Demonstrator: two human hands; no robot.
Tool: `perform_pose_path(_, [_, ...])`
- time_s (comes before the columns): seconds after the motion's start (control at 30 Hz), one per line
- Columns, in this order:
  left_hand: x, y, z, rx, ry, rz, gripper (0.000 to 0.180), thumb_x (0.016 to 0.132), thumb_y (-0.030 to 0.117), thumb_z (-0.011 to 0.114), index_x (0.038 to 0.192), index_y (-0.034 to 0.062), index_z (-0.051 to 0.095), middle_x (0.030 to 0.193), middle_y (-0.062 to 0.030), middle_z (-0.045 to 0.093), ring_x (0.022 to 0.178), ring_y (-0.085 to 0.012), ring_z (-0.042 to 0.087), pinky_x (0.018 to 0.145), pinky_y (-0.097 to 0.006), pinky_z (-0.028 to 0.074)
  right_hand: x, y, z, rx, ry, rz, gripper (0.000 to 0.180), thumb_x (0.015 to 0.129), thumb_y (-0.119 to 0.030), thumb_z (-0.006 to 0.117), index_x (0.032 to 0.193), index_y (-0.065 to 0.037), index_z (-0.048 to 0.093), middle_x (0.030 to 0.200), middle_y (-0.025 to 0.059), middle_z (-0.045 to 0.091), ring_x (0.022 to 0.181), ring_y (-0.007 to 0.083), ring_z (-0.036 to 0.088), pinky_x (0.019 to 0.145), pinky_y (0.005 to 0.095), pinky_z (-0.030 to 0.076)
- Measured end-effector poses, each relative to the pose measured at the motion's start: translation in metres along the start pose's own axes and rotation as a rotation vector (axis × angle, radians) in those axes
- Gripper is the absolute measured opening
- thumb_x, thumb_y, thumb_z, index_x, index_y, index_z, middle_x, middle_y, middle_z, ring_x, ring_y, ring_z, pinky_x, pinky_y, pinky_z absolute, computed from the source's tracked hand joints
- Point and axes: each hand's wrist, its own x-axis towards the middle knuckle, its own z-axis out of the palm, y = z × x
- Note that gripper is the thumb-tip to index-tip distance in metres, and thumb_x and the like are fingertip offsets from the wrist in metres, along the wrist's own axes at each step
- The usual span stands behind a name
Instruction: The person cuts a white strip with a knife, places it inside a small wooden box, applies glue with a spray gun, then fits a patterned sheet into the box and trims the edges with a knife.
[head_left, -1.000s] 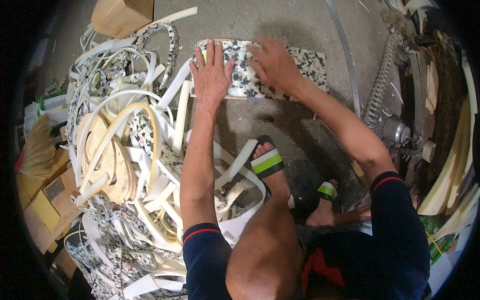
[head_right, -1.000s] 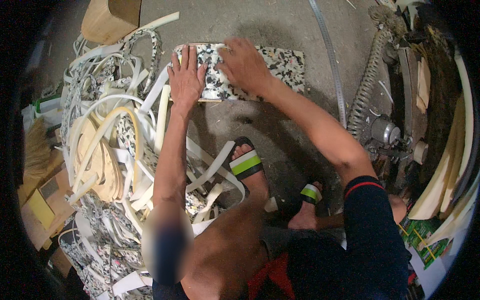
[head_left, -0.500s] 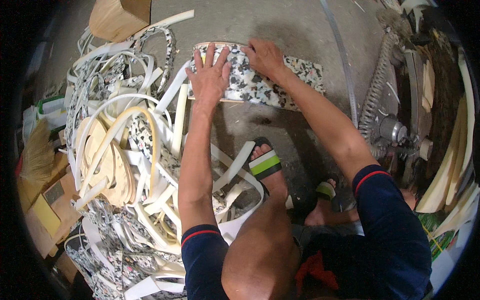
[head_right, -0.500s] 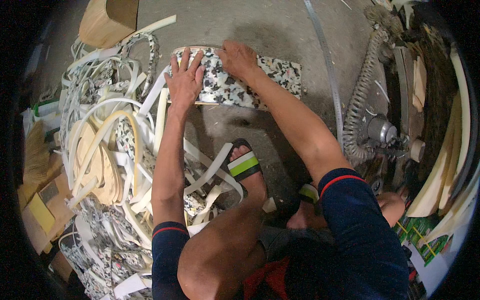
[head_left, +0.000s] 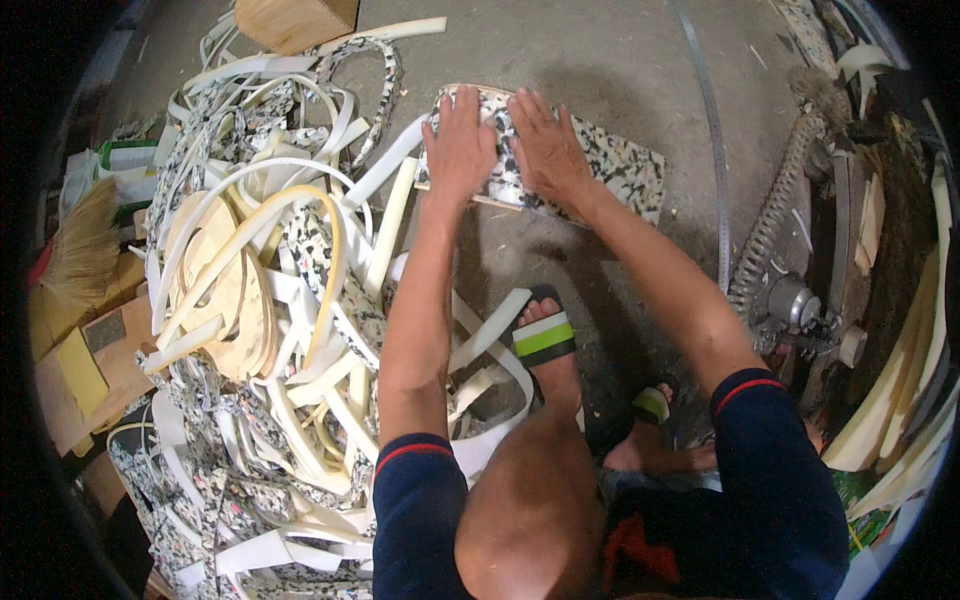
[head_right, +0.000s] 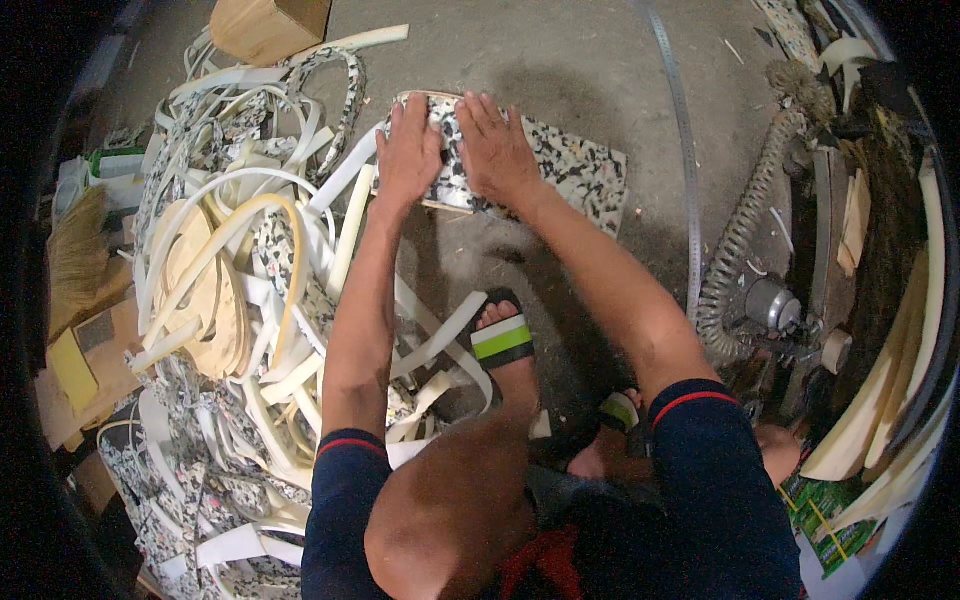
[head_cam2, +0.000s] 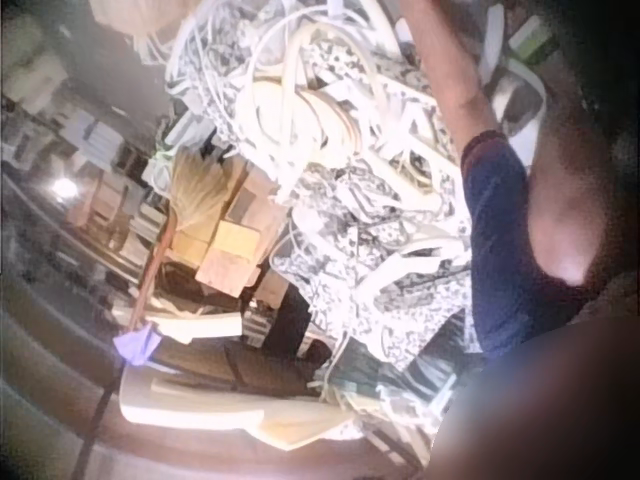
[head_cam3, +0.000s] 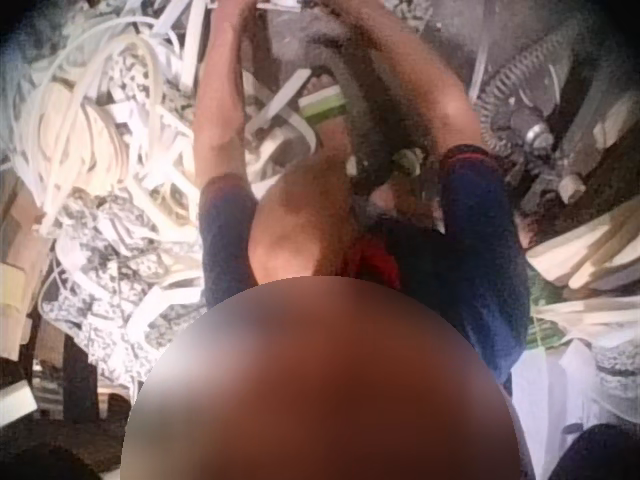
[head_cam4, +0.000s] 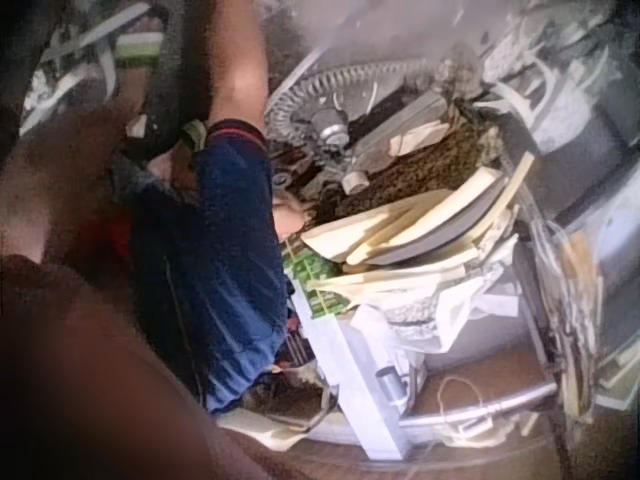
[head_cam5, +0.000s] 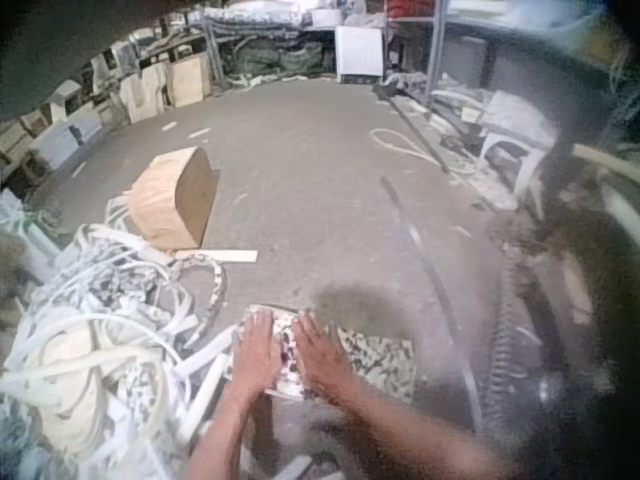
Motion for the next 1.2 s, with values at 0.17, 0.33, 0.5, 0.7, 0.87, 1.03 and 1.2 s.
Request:
perform_pose_path(0.17, [0.026,-0.006,0.007,-0.108,0.035,-0.154,0.067,0.1,0.038,0.047,0.151,-0.0044,0.035,0.154,-0.0296,0.038,0.145,-0.044,0.035,0.118,-0.059,0.026,-0.008,0.007,0.013,-0.049,-0.004,-0.01,0.074,0.099,-0.047,0.052,0.152,0.0,0.03,0.16,0.0216,0.03,0.149,0.04,0.027,0.118,0.0632,0.024])
perform_pose_path(0.33, [0.036,-0.028,0.011,-0.292,0.057,-0.203,0.081,0.101,0.05,0.042,0.15,-0.0132,0.027,0.152,-0.0386,0.035,0.141,-0.0498,0.036,0.116,-0.048,0.031,-0.007,0.005,0.018,-0.082,0.056,-0.106,0.075,0.101,-0.048,0.052,0.154,0.001,0.029,0.159,0.0248,0.03,0.148,0.0434,0.028,0.113,0.0686,0.027])
perform_pose_path(0.5, [0.049,-0.027,0.002,-0.363,-0.033,-0.224,0.086,0.099,0.053,0.044,0.154,-0.0096,0.023,0.157,-0.0351,0.03,0.147,-0.0448,0.032,0.12,-0.043,0.026,-0.003,-0.005,0.004,-0.173,-0.052,-0.062,0.074,0.101,-0.049,0.05,0.156,-0.003,0.029,0.161,0.0244,0.026,0.149,0.0433,0.025,0.114,0.0695,0.025])
perform_pose_path(0.7, [0.027,-0.047,-0.005,-0.635,0.038,-0.246,0.081,0.101,0.051,0.043,0.159,-0.0004,0.02,0.161,-0.0294,0.027,0.15,-0.0405,0.029,0.122,-0.042,0.022,-0.027,-0.02,0.006,-0.195,-0.128,-0.002,0.067,0.103,-0.052,0.047,0.158,-0.018,0.03,0.165,0.0142,0.019,0.153,0.0375,0.018,0.12,0.0637,0.016])
perform_pose_path(0.87, [-0.006,-0.069,0.004,-0.342,-0.082,-0.212,0.079,0.102,0.048,0.045,0.153,-0.0092,0.027,0.155,-0.0394,0.027,0.147,-0.0483,0.029,0.12,-0.045,0.026,-0.03,-0.012,0.012,-0.184,-0.048,-0.029,0.067,0.102,-0.05,0.051,0.157,-0.018,0.031,0.164,0.014,0.02,0.151,0.0381,0.02,0.117,0.0659,0.021])
perform_pose_path(1.03, [-0.023,-0.067,0.015,-0.122,0.019,-0.041,0.078,0.103,0.048,0.044,0.153,-0.0094,0.024,0.152,-0.0414,0.027,0.142,-0.0533,0.032,0.116,-0.056,0.03,-0.026,-0.016,0.01,-0.187,-0.056,-0.056,0.065,0.102,-0.048,0.05,0.156,-0.017,0.033,0.163,0.0177,0.025,0.15,0.0397,0.024,0.116,0.0663,0.022])
perform_pose_path(1.2, [-0.021,-0.05,-0.002,0.102,-0.091,-0.198,0.079,0.104,0.053,0.04,0.16,0.0036,0.015,0.161,-0.0318,0.019,0.148,-0.0499,0.025,0.116,-0.066,0.023,-0.032,-0.035,-0.008,-0.126,-0.168,0.009,0.072,0.102,-0.05,0.049,0.159,-0.011,0.027,0.165,0.0208,0.019,0.152,0.0415,0.018,0.118,0.0674,0.019])
